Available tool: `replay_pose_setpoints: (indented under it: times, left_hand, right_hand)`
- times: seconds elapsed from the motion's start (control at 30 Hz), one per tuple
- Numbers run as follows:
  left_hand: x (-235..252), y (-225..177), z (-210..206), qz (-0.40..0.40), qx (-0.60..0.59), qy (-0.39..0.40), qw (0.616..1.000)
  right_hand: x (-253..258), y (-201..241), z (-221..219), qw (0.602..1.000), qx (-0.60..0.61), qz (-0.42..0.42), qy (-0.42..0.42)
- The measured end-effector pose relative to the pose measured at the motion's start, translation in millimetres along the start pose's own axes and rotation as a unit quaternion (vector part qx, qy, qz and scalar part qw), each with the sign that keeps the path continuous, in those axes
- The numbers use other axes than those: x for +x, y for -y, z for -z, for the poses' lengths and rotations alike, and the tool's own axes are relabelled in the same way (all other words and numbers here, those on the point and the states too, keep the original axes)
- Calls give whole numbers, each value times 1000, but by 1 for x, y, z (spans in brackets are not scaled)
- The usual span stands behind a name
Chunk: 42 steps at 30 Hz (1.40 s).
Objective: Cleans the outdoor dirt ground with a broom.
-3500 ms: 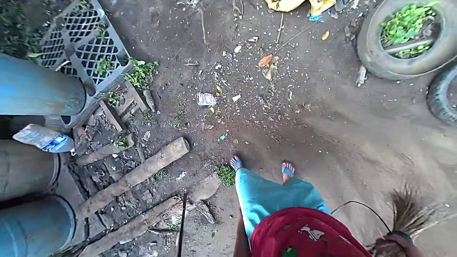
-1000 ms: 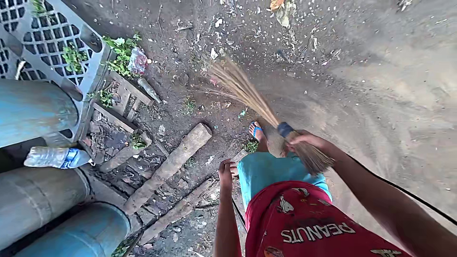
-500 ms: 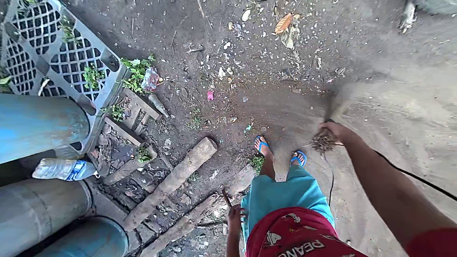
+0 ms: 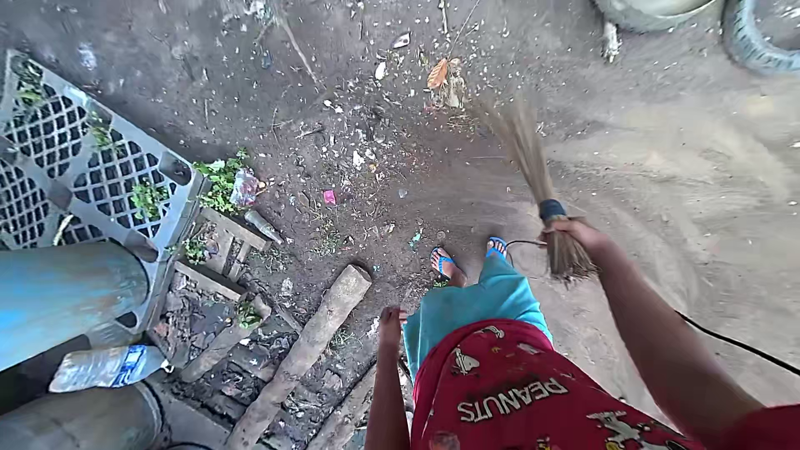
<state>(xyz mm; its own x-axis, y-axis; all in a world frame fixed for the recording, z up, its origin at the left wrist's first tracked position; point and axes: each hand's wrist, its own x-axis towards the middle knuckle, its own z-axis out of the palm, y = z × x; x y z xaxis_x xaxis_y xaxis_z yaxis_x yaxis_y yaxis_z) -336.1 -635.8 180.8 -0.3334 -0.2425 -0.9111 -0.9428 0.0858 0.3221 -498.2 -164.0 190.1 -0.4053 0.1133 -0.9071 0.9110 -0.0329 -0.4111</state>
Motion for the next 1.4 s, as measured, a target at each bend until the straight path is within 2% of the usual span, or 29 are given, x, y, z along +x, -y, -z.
replay_pose_setpoints:
  times: [0.07, 0.13, 0.2, 0.27, 0.37, 0.43, 0.5, 0.6, 0.7, 0.77, 0.83, 0.9, 1.0, 1.1, 1.23, 1.33, 1.4]
  left_hand:
    - [7, -34, -5, -36, 10, 12, 999]
    - [14, -61, -10, -64, 14, 13, 998]
    - [16, -80, -16, -70, 8, 11, 997]
    - [14, -86, -23, -69, -2, 2, 998]
    - [5, -76, -31, -28, 6, -2, 1000]
    - [-3, -71, -37, 48, 44, -4, 998]
    - [-19, -69, -42, 138, 79, 2, 987]
    - [-21, -89, -51, 201, 83, -25, 976]
    - [-17, -143, -69, 160, 43, -52, 985]
    - [-7, -198, -89, 79, 16, -53, 995]
    - [5, -250, -110, -21, -7, -35, 999]
    - [16, -291, -132, -107, -26, -11, 994]
    - [30, -336, -167, -154, -38, 41, 986]
    - [52, -340, -193, -139, 5, 104, 985]
    - [78, -314, -202, -15, 73, 132, 988]
    - [83, -289, -187, 45, 83, 104, 990]
    - [75, -279, -170, 59, 80, 82, 992]
  right_hand:
    - [-34, -17, 54, 992, -17, -31, -118]
    - [-57, -19, 103, 979, -15, -68, -192]
    - [-73, -13, 140, 971, 8, -71, -228]
    - [-74, -3, 159, 963, 80, -51, -253]
    - [-30, 8, 170, 955, 123, -86, -256]
    - [12, 37, 139, 963, 81, -105, -233]
    - [44, 78, 78, 979, 13, -121, -164]
    - [68, 158, -39, 987, -121, -93, 56]
    - [67, 220, -126, 963, -145, -55, 222]
    - [71, 248, -140, 943, -105, -42, 313]
    - [94, 252, -116, 911, -63, 3, 408]
    - [100, 260, -77, 889, -92, 44, 447]
    - [60, 295, -15, 898, -270, 106, 330]
    - [35, 272, 82, 923, -291, 110, 228]
    - [-25, 197, 185, 983, -177, -2, 45]
    - [-50, 158, 231, 986, -99, -109, -84]
    - [-45, 150, 254, 974, -79, -176, -122]
